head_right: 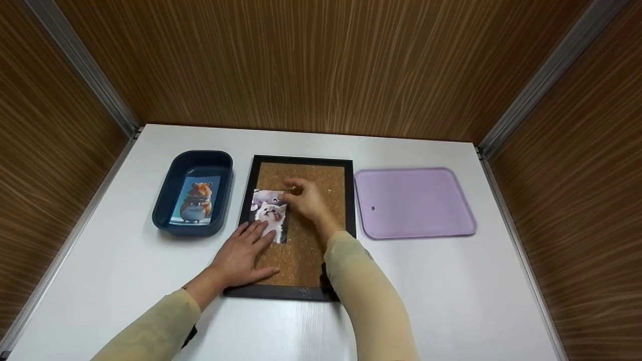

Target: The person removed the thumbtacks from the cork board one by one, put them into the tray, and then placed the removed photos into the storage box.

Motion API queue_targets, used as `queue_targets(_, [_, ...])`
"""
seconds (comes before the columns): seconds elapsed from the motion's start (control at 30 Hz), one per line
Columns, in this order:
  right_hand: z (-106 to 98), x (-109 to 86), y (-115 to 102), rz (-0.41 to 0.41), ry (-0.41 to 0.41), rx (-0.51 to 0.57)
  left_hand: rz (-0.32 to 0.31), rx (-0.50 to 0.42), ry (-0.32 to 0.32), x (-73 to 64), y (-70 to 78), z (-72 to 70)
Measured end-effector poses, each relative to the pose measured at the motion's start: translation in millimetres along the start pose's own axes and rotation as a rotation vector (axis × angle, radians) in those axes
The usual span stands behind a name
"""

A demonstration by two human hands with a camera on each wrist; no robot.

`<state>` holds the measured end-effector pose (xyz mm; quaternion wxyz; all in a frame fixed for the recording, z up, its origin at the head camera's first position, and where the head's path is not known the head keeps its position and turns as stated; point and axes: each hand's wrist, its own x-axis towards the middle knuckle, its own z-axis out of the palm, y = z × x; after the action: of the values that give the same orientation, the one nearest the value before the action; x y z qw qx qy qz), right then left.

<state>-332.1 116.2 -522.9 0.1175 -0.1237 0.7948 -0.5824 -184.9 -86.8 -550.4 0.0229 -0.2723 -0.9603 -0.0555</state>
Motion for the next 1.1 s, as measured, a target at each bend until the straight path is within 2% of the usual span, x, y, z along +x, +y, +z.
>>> queue_targets(0.1, [1.9, 1.7, 2.7, -0.004, 0.003, -0.021, 0.0, 0.003, -0.002, 0.8, -0.4, -0.4])
queue_targets(0.33, [2.9, 4.1, 3.6, 0.022, -0.038, 0.019, 0.004, -0.005, 0.033, 0.4, 0.2, -0.4])
queue_targets(0.7, [3.3, 10.4, 6.9, -0.021, -0.061, 0.004, 0.008, 0.016, 0.046, 0.3, 0.3, 1.4])
queue_targets(1.1, [10.8, 15.5, 13.6, -0.029, -0.072, -0.013, 0.003, 0.023, 0.044, -0.2, -0.8, 3.6])
